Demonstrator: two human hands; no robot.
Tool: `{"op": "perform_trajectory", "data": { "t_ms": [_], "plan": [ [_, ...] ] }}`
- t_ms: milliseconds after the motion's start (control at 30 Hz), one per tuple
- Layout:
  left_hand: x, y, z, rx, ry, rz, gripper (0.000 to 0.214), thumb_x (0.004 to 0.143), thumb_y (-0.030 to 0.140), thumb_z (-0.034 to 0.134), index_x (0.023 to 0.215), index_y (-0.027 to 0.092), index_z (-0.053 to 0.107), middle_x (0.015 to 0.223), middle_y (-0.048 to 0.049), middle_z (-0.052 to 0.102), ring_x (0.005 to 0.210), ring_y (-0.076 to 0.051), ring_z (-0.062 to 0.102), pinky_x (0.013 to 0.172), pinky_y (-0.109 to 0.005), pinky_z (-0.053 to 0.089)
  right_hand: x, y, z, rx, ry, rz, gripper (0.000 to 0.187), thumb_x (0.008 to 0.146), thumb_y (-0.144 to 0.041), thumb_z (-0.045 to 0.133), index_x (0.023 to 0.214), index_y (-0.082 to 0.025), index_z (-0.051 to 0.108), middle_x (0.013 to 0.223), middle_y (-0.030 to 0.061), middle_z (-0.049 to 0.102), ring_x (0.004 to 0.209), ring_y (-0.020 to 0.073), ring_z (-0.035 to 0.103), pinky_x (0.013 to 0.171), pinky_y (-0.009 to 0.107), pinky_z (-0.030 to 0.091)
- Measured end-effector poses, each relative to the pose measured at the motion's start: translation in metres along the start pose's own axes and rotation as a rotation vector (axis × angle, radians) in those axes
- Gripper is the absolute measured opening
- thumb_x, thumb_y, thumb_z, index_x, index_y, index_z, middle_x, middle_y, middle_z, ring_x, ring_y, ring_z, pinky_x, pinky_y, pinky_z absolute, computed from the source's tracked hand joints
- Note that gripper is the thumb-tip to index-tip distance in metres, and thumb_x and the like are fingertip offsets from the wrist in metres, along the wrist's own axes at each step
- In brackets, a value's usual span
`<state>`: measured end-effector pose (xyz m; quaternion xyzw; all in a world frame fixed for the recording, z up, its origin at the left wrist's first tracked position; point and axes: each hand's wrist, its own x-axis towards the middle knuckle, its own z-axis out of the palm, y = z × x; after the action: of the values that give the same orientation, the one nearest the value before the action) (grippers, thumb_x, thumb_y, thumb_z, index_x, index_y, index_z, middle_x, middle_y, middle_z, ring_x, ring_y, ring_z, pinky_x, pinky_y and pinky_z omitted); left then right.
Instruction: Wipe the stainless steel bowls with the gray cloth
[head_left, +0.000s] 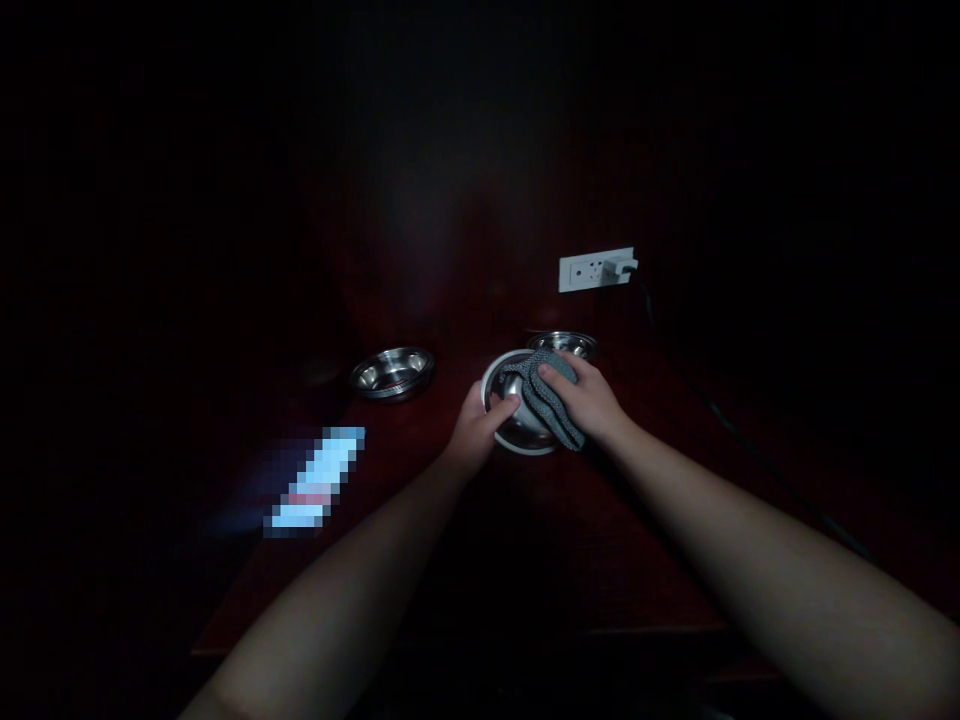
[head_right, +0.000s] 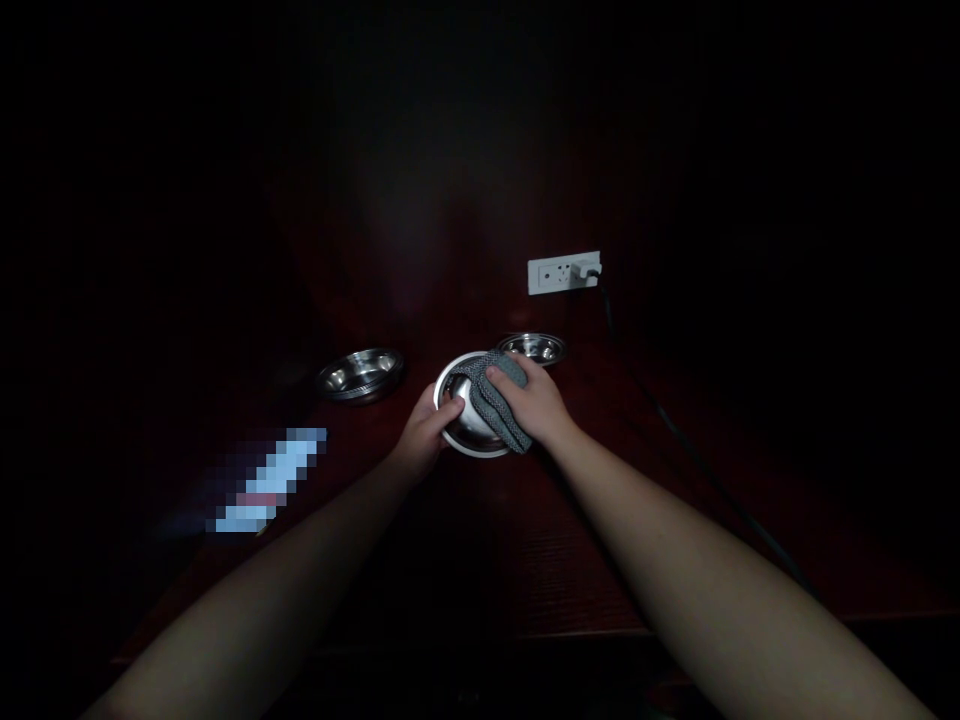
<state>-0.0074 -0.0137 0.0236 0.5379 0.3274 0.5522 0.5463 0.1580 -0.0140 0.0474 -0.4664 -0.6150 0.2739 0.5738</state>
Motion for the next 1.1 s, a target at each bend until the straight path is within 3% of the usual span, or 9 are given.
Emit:
{"op": "perform_trajectory", "data": {
  "t_ms": [133, 367, 633, 833, 1100],
  "plan": [
    [-0.003, 0.002, 0.003, 0.025, -0.008, -0.007, 0.052, 0.064, 0.036, 0.071, 0.108, 0.017, 0.05, 0.097, -0.0057, 0.06, 0.085, -0.019, 0.058, 0.077, -0.035, 0.046, 0.0, 0.002, 0.001, -0.099, 0.056, -0.068, 0.052, 0.071, -0.051, 0.059, 0.112, -0.02, 0.058, 0.108, 0.0067, 0.062, 0.098, 0.0223, 0.057, 0.09, 0.04, 0.042],
    [0.0, 0.0, 0.003, 0.038, 0.053, -0.056, 0.049, 0.064, 0.04, 0.071, 0.103, 0.017, 0.051, 0.086, -0.0027, 0.06, 0.078, -0.018, 0.059, 0.073, -0.035, 0.048, -0.002, 0.007, 0.001, -0.237, 0.075, -0.158, 0.063, 0.063, -0.053, 0.065, 0.118, -0.023, 0.055, 0.116, 0.0079, 0.054, 0.106, 0.0241, 0.051, 0.095, 0.04, 0.038],
    [-0.002, 0.0, 0.005, 0.017, -0.024, 0.011, 0.057, 0.058, 0.027, 0.076, 0.105, 0.016, 0.046, 0.099, -0.0067, 0.059, 0.09, -0.021, 0.058, 0.079, -0.037, 0.047, -0.001, 0.007, 0.001, -0.263, 0.076, -0.133, 0.063, 0.064, -0.054, 0.064, 0.118, -0.022, 0.054, 0.116, 0.009, 0.053, 0.105, 0.0241, 0.051, 0.094, 0.04, 0.039],
    [-0.004, 0.001, 0.005, 0.021, 0.015, -0.106, 0.051, 0.062, 0.028, 0.072, 0.106, 0.017, 0.047, 0.097, -0.0061, 0.06, 0.088, -0.022, 0.059, 0.076, -0.038, 0.048, -0.001, 0.01, 0.001, -0.241, 0.051, -0.068, 0.062, 0.065, -0.054, 0.063, 0.118, -0.023, 0.054, 0.115, 0.008, 0.054, 0.104, 0.0229, 0.052, 0.092, 0.04, 0.04],
    [-0.002, -0.002, 0.003, -0.023, 0.044, -0.113, 0.044, 0.063, 0.023, 0.069, 0.103, 0.018, 0.051, 0.091, -0.0037, 0.06, 0.088, -0.022, 0.058, 0.08, -0.038, 0.046, -0.001, 0.008, 0.001, -0.251, 0.049, -0.053, 0.063, 0.065, -0.054, 0.063, 0.117, -0.021, 0.054, 0.114, 0.0088, 0.055, 0.103, 0.0224, 0.053, 0.093, 0.039, 0.04]
  ]
}}
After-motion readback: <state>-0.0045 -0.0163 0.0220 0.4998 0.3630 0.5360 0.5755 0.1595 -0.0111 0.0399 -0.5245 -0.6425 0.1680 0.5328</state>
